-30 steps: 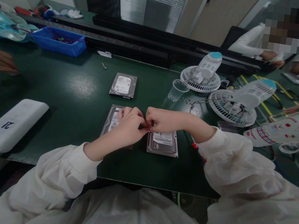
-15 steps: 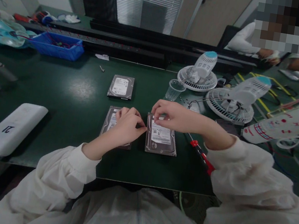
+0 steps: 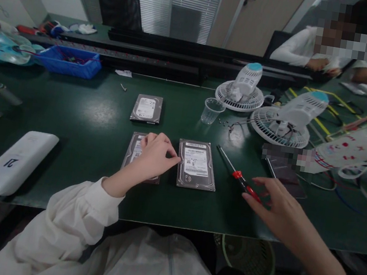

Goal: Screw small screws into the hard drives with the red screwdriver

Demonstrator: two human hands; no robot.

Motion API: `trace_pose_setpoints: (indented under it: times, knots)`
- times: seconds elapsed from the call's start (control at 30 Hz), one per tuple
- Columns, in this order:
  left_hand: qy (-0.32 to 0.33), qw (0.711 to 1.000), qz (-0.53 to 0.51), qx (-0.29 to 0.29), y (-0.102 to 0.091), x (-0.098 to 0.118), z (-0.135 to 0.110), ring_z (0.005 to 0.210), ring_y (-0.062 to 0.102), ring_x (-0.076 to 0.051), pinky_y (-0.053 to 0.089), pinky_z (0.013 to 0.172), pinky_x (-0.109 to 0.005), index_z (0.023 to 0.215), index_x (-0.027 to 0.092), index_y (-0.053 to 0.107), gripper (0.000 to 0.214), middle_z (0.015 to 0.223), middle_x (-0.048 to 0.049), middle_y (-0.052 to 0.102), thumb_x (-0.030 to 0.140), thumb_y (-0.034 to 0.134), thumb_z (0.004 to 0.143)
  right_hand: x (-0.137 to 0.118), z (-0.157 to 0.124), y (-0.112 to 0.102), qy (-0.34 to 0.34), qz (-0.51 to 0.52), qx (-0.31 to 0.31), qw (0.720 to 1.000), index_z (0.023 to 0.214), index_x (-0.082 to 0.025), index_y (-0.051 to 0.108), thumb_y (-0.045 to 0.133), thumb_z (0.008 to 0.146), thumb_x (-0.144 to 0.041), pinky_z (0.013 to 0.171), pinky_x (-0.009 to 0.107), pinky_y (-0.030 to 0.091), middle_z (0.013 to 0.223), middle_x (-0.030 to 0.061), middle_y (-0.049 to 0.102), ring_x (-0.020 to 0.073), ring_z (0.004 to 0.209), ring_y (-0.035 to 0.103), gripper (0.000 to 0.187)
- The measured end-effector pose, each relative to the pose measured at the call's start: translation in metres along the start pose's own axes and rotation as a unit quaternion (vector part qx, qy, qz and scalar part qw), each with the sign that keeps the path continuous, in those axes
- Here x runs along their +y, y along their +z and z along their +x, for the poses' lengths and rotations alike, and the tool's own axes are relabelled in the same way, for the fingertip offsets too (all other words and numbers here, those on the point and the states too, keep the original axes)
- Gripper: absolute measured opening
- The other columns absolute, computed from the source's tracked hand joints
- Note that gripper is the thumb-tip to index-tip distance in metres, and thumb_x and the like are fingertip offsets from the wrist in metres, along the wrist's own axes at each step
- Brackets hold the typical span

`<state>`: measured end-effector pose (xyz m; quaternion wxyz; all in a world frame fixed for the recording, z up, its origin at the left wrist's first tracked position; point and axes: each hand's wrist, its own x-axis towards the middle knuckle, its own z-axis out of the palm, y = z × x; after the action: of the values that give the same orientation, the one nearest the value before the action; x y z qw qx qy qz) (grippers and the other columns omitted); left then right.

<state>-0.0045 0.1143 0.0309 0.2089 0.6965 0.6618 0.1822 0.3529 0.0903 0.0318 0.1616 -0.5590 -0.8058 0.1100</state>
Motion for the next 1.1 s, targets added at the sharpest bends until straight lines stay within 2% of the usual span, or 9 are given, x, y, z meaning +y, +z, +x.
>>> trace_pose_setpoints:
  times: [0.13,0.3,0.5,0.6,0.7,0.77,0.87,1.0,1.1]
  knots:
    - [-0.010,1.000,0.009,0.005,0.002,0.000,0.001,0.122,0.048,-0.037,0.039,0.108,-0.059,0.085,0.028,0.087,0.015,0.119,-0.0080,0.065,0.037,0.079,0.094,0.000,-0.010,0.016,0.022,-0.011,0.016,1.000,0.116,-0.017,0.064,0.064,0.092,-0.058,0.088,0.052,0.062,0.111,0.0182,0.074,0.0358,0.099,0.075,0.047]
    - [-0.017,1.000,0.013,0.001,0.001,0.001,0.002,0.123,0.049,-0.037,0.040,0.108,-0.058,0.085,0.028,0.087,0.014,0.120,-0.0077,0.066,0.036,0.079,0.094,-0.004,-0.007,0.017,0.111,0.054,0.065,0.990,0.098,-0.023,0.064,0.071,0.080,-0.050,0.073,0.045,0.060,0.087,0.0099,0.075,0.0293,0.076,0.073,0.034]
    - [-0.014,1.000,0.014,-0.003,-0.002,0.001,0.000,0.123,0.049,-0.037,0.040,0.109,-0.059,0.090,0.027,0.087,0.016,0.121,-0.0081,0.066,0.034,0.074,0.097,-0.008,0.012,-0.007,0.182,0.194,0.235,0.935,0.097,-0.022,0.073,0.082,0.068,-0.047,0.075,0.045,0.060,0.086,0.0062,0.075,0.0255,0.074,0.072,0.040]
    - [-0.005,1.000,0.015,-0.005,-0.002,0.000,-0.002,0.121,0.050,-0.036,0.039,0.109,-0.059,0.091,0.028,0.087,0.017,0.121,-0.0076,0.067,0.033,0.073,0.098,-0.013,0.036,-0.025,0.137,0.273,0.344,0.888,0.099,-0.022,0.071,0.087,0.062,-0.038,0.073,0.044,0.062,0.090,0.0063,0.075,0.0228,0.071,0.073,0.043]
    - [0.007,1.000,0.016,-0.004,-0.002,-0.001,-0.005,0.121,0.052,-0.035,0.035,0.114,-0.061,0.090,0.029,0.088,0.014,0.121,-0.0066,0.068,0.032,0.075,0.096,-0.025,0.063,-0.042,-0.038,0.309,0.397,0.864,0.102,-0.027,0.060,0.091,0.056,-0.026,0.058,0.039,0.060,0.092,0.0052,0.074,0.0222,0.066,0.072,0.056]
    - [0.014,1.000,0.016,-0.004,-0.001,-0.001,-0.007,0.123,0.052,-0.035,0.031,0.117,-0.062,0.091,0.029,0.088,0.010,0.120,-0.0060,0.068,0.031,0.079,0.093,-0.038,0.080,-0.052,-0.145,0.327,0.376,0.855,0.100,-0.029,0.057,0.090,0.063,-0.025,0.053,0.034,0.058,0.095,0.0041,0.071,0.0223,0.070,0.074,0.051]
    - [0.016,1.000,0.015,-0.004,-0.002,0.000,-0.008,0.126,0.052,-0.036,0.030,0.119,-0.062,0.092,0.030,0.088,0.007,0.120,-0.0061,0.069,0.031,0.082,0.091,-0.064,0.097,-0.059,-0.250,0.353,0.250,0.866,0.106,-0.030,0.058,0.084,0.080,-0.024,0.056,0.033,0.058,0.099,0.0036,0.072,0.0207,0.075,0.073,0.038]
    - [0.003,1.000,0.017,0.000,-0.004,0.003,-0.008,0.125,0.053,-0.037,0.032,0.116,-0.062,0.089,0.027,0.088,0.006,0.120,-0.0076,0.069,0.030,0.083,0.090,-0.091,0.109,-0.053,-0.289,0.343,0.096,0.888,0.117,-0.031,0.056,0.077,0.091,-0.022,0.062,0.031,0.058,0.111,0.0012,0.066,0.0152,0.079,0.068,0.034]
    - [0.001,1.000,0.016,0.004,-0.003,0.002,-0.007,0.123,0.054,-0.037,0.033,0.115,-0.062,0.088,0.027,0.088,0.006,0.118,-0.0075,0.069,0.030,0.083,0.090,-0.098,0.114,-0.045,-0.296,0.304,0.052,0.904,0.122,-0.030,0.056,0.073,0.096,-0.024,0.065,0.031,0.055,0.114,0.0030,0.061,0.0153,0.085,0.063,0.032]
